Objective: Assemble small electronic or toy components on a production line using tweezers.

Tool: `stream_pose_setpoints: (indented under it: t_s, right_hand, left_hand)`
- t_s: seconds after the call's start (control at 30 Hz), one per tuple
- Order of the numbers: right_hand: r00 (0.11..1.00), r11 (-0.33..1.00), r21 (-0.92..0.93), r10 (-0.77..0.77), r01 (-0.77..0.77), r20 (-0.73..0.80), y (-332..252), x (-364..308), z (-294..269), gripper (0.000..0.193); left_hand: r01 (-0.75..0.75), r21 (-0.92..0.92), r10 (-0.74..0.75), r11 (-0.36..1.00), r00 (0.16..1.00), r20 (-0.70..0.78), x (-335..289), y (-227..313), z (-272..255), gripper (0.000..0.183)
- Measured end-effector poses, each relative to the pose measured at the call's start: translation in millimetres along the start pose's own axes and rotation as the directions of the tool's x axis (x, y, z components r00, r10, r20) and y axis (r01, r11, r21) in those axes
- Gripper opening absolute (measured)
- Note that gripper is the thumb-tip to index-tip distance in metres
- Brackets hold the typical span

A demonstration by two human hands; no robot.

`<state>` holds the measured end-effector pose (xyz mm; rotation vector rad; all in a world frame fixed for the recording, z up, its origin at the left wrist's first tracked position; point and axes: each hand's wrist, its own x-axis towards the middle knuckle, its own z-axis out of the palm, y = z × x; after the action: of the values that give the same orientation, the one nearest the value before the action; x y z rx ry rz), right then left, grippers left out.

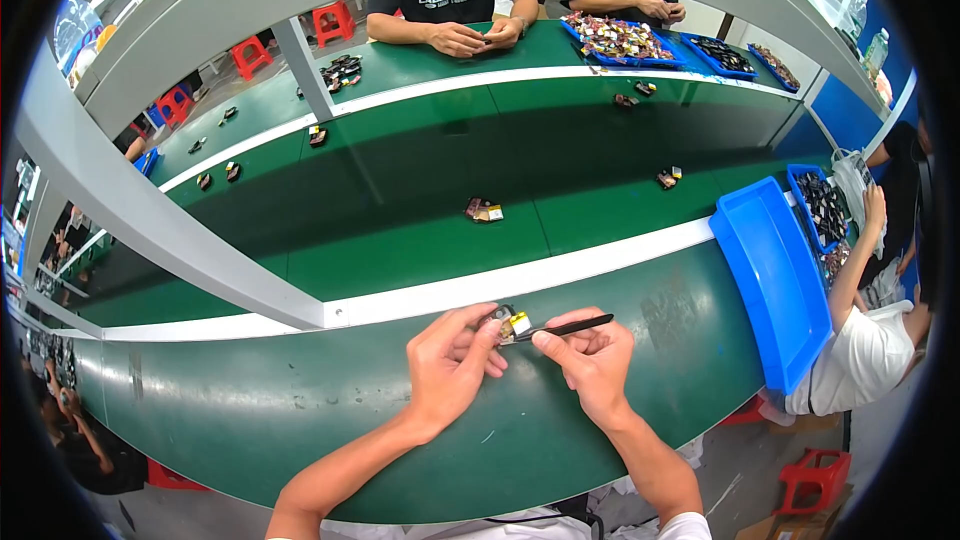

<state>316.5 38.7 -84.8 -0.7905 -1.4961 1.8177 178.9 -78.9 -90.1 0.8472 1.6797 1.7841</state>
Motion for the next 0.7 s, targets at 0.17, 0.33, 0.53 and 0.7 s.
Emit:
stream_pose_setpoints:
  t_s: [0.17,0.33,0.53,0.7]
  right_hand:
    - [0.997,0.995,-0.069,-0.074,0.072,-0.026,4,0,-2,0.018]
    - [0.974,0.952,-0.217,-0.226,0.217,-0.021,7,-1,-1,0.017]
    - [0.995,0.993,-0.061,-0.098,0.097,-0.014,-1,0,-5,0.017]
    - [0.998,0.997,0.056,0.059,-0.061,0.029,-7,2,-6,0.018]
  left_hand:
    - [0.009,-0.014,-0.008,1.000,1.000,0.003,1,-1,1,0.025]
    - [0.047,-0.027,-0.046,0.999,0.998,0.034,1,-1,2,0.025]
    - [0.033,-0.024,-0.032,0.999,0.998,0.051,0,0,2,0.025]
    - [0.008,-0.033,-0.006,0.999,0.999,0.054,0,1,2,0.024]
